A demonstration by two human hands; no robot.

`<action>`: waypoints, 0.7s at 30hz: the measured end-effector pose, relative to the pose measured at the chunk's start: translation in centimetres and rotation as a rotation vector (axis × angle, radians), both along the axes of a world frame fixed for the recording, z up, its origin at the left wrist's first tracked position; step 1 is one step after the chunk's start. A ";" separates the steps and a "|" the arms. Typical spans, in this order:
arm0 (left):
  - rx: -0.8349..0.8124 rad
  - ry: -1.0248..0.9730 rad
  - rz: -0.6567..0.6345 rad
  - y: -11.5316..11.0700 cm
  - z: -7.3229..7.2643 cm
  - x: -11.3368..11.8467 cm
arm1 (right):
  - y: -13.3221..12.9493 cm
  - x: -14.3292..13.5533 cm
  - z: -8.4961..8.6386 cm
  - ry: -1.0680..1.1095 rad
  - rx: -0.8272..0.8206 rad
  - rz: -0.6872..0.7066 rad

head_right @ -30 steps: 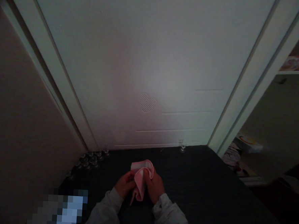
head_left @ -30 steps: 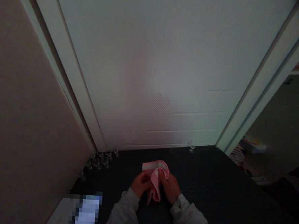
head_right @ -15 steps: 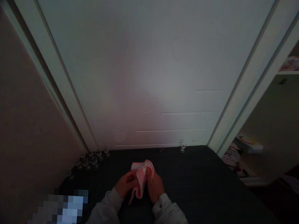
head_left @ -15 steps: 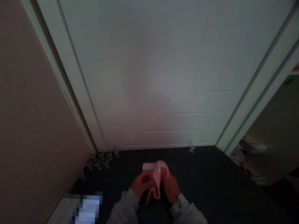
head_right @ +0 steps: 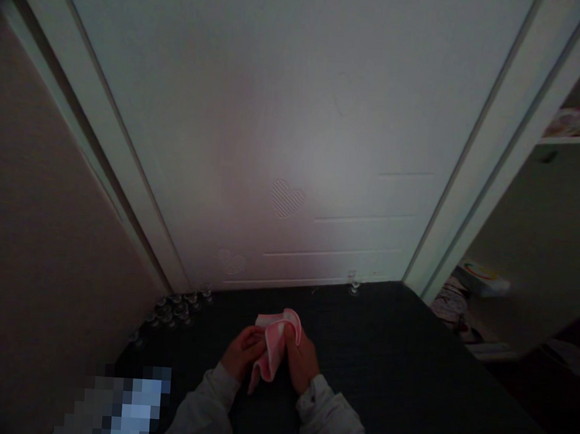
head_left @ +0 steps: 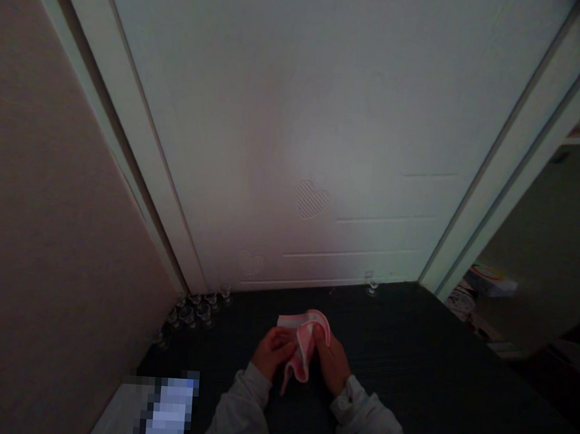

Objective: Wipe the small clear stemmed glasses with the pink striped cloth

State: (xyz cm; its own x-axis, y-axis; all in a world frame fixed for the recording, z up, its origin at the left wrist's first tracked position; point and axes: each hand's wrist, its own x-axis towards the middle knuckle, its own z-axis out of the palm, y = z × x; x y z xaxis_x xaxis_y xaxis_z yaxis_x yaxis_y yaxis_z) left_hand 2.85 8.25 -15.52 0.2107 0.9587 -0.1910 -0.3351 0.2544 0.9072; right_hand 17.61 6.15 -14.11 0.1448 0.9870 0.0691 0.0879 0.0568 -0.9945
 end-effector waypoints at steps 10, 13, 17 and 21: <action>-0.059 -0.025 0.123 0.4 0.3 -0.2 | 0.0 -0.4 -0.4 0.085 -0.016 0.027; -0.059 -0.042 0.118 0.4 0.3 -0.3 | 0.0 -0.4 -0.2 0.104 -0.036 0.035; -0.046 -0.025 0.116 0.3 0.8 -0.4 | 0.0 -0.5 0.4 0.129 -0.082 0.062; -0.034 -0.008 0.108 0.2 1.2 -0.3 | 0.0 -0.6 0.7 0.139 -0.096 0.059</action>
